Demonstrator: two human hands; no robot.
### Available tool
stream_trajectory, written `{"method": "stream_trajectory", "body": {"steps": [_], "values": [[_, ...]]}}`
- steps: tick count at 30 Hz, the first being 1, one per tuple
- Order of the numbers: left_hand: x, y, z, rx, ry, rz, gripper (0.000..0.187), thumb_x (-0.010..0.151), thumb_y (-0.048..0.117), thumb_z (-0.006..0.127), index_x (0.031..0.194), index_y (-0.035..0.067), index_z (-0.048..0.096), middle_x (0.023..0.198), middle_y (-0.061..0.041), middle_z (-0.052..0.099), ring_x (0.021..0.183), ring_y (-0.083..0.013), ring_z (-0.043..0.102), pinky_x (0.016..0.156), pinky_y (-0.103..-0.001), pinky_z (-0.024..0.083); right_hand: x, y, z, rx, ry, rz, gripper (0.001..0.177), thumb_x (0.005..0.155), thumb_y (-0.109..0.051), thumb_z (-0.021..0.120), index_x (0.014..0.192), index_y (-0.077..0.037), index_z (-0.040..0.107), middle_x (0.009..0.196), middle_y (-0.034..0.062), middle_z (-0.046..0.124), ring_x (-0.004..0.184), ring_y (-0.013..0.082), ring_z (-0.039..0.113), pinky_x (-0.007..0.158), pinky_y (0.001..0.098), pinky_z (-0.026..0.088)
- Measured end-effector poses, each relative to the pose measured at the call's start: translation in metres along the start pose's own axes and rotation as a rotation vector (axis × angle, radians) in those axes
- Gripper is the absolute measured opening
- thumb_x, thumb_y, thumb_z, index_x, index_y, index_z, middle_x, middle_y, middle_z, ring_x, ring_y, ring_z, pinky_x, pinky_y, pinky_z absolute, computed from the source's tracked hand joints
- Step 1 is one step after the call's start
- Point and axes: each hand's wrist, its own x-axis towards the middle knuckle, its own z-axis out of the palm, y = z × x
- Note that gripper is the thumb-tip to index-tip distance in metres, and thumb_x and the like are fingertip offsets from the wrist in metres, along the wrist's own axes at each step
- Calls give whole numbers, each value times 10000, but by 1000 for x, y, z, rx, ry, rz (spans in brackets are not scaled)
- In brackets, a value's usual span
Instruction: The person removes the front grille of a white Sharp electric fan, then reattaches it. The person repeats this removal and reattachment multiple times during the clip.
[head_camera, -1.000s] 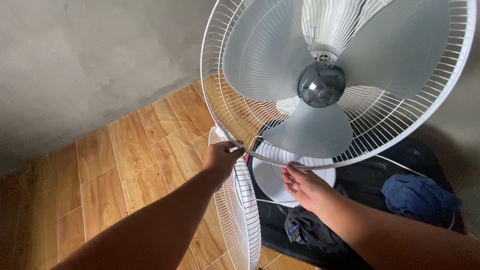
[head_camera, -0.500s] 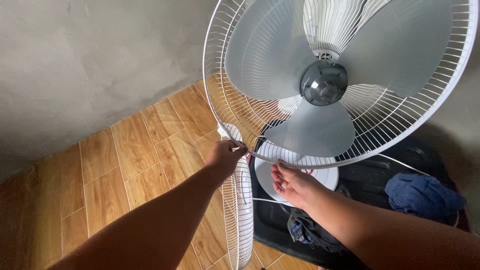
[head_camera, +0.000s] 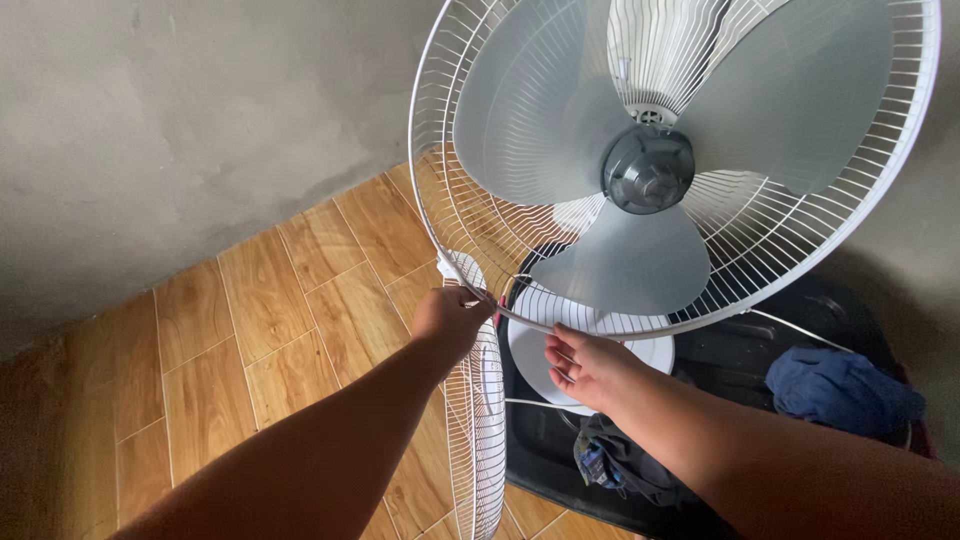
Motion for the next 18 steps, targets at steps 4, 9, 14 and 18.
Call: {"method": "stream_trajectory", "body": {"steps": [4, 9, 14, 18], "values": [[-7, 7, -2, -3, -8, -58, 267, 898, 334, 751, 1029, 107, 804, 643, -41, 626, 575, -128, 569, 571, -353, 510, -3, -4, 2, 2, 14, 24, 106, 962, -209, 688, 999, -111, 674, 1027, 11, 672, 1023, 168, 604, 1004, 405, 448], [-9, 12, -6, 34, 14, -68, 383, 964, 415, 683, 991, 50, 793, 642, -76, 616, 572, -163, 555, 573, -378, 492, -10, -5, 3, 6, -1, 49, 112, 950, -223, 709, 997, -124, 688, 993, 0, 678, 990, 148, 600, 979, 383, 455], [-11, 15, -6, 72, 70, -54, 361, 941, 413, 677, 1011, 80, 797, 703, -89, 690, 629, -184, 643, 647, -379, 535, -23, -11, 11, -13, 102, 100, 104, 936, -229, 739, 983, -142, 709, 987, -11, 688, 973, 154, 601, 950, 378, 458], [-13, 20, -7, 69, 63, -97, 371, 934, 426, 663, 1022, 92, 798, 746, -85, 728, 661, -188, 683, 676, -382, 563, -32, -16, 18, -42, 146, 123, 99, 923, -232, 759, 974, -159, 716, 991, -25, 703, 954, 149, 594, 925, 383, 440]]}}
